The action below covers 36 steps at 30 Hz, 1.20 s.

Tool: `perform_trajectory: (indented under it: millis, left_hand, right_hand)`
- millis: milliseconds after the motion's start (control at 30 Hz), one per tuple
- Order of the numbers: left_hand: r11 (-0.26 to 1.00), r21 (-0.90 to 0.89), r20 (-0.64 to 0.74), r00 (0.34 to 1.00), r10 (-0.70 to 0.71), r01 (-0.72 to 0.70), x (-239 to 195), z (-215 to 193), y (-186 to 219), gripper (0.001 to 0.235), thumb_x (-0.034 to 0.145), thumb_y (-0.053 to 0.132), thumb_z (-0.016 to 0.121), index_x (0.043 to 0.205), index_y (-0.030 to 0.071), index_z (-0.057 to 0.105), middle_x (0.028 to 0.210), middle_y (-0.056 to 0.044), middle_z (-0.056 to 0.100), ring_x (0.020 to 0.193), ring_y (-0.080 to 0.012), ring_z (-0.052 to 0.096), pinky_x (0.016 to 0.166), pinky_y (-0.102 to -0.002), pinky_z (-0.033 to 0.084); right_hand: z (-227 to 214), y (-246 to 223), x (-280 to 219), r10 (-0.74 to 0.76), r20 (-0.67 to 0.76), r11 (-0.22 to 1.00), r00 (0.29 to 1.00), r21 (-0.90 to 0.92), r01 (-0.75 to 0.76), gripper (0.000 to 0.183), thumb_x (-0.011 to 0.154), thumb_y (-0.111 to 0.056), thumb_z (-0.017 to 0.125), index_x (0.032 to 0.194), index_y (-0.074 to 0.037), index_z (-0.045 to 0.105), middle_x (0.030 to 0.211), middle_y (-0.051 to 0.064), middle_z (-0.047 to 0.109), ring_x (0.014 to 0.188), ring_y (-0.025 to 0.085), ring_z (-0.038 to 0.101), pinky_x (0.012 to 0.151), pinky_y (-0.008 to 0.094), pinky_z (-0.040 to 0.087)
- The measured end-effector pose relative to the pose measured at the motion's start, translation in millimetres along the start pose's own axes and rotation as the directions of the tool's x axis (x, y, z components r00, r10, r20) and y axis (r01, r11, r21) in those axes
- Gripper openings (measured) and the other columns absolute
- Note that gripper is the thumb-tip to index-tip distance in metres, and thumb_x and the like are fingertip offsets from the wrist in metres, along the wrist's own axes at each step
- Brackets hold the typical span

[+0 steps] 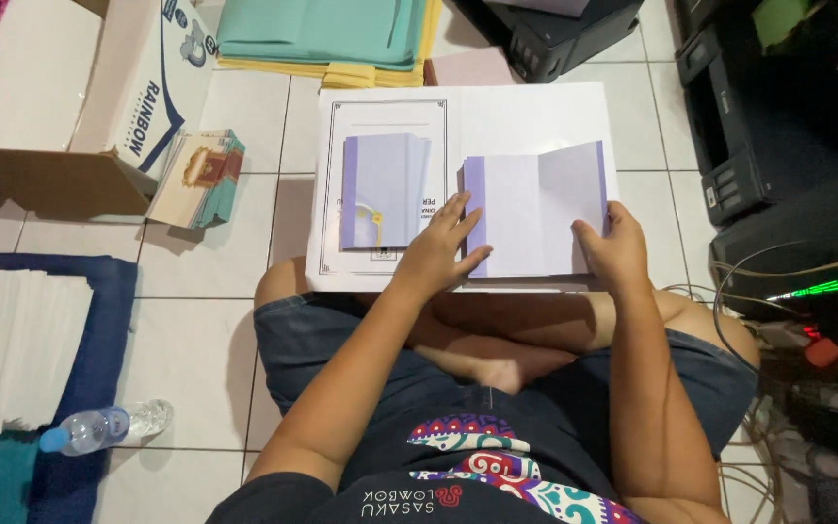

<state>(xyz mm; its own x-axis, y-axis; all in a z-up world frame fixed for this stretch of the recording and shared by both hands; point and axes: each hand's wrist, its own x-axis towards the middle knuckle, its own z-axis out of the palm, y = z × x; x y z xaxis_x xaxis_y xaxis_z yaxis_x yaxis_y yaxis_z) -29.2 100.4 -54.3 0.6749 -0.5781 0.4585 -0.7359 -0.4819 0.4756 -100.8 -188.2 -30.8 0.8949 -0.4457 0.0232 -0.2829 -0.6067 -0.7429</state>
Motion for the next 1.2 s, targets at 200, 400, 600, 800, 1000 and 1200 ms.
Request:
perform_trajectory:
  millis: [200,400,600,800,1000,1200]
  left_hand:
    - [0.999,-0.034,-0.014,0.999,-0.040,0.039,-1.2,3.2,-1.4,0.071,0.090,0.058,0.069,0.137,0.004,0.060,0.152,-0.027,0.046,0.140,-0.0409,0.046,0.120,-0.049,0.036]
    - [0.994,-0.072,0.041,0.996,-0.077,0.080,-0.9,4.3,-4.2,0.081,0.082,0.060,0.075,0.140,0.007,0.058,0.156,-0.024,0.043,0.144,-0.0382,0.043,0.123,-0.048,0.032]
    - [0.990,-0.090,0.074,0.992,-0.104,0.111,-0.7,5.5,-6.2,0.083,0.080,0.063,0.076,0.140,0.009,0.059,0.156,-0.023,0.043,0.145,-0.0358,0.042,0.124,-0.046,0.030]
    - [0.987,-0.104,0.110,0.988,-0.112,0.124,1.1,-0.6,-4.5,0.083,0.081,0.062,0.075,0.141,0.008,0.058,0.157,-0.024,0.041,0.146,-0.0360,0.041,0.124,-0.046,0.029]
    - [0.985,-0.111,0.122,0.985,-0.121,0.134,1.2,-0.9,-4.4,0.085,0.080,0.063,0.076,0.141,0.007,0.057,0.157,-0.024,0.041,0.147,-0.0352,0.040,0.125,-0.046,0.028]
    - [0.985,-0.114,0.123,0.985,-0.117,0.131,0.4,1.8,-6.6,0.086,0.080,0.063,0.076,0.141,0.006,0.057,0.157,-0.025,0.041,0.146,-0.0370,0.040,0.125,-0.047,0.028]
  right_hand:
    - [-6.1,-8.5,-2.1,0.000,0.047,0.999,0.999,-0.050,0.003,0.047,0.092,-0.025,0.076,0.128,0.003,0.065,0.106,0.030,0.071,0.107,0.050,0.066,0.085,0.059,0.053]
    - [-9.3,-18.2,-7.3,-0.003,0.079,0.999,0.997,-0.044,0.007,0.046,0.094,-0.022,0.073,0.129,0.005,0.062,0.113,0.035,0.068,0.113,0.055,0.061,0.090,0.062,0.050]
    - [-7.2,-17.8,-6.7,0.011,0.076,0.999,0.997,-0.050,-0.008,0.050,0.093,-0.021,0.074,0.133,0.006,0.061,0.117,0.035,0.067,0.116,0.053,0.060,0.092,0.062,0.050]
    - [-9.3,-25.7,-10.7,-0.001,0.075,0.999,0.997,-0.036,0.004,0.047,0.094,-0.019,0.072,0.132,0.007,0.061,0.115,0.036,0.066,0.116,0.055,0.059,0.092,0.064,0.049]
    - [-8.4,-29.8,-11.8,0.015,0.062,0.999,0.998,-0.037,-0.013,0.049,0.094,-0.018,0.073,0.133,0.008,0.060,0.116,0.036,0.067,0.116,0.054,0.060,0.092,0.062,0.049]
    - [-10.6,-34.8,-13.3,0.025,0.069,0.999,0.997,-0.036,-0.023,0.050,0.094,-0.017,0.072,0.135,0.010,0.059,0.119,0.037,0.065,0.119,0.054,0.058,0.095,0.064,0.048]
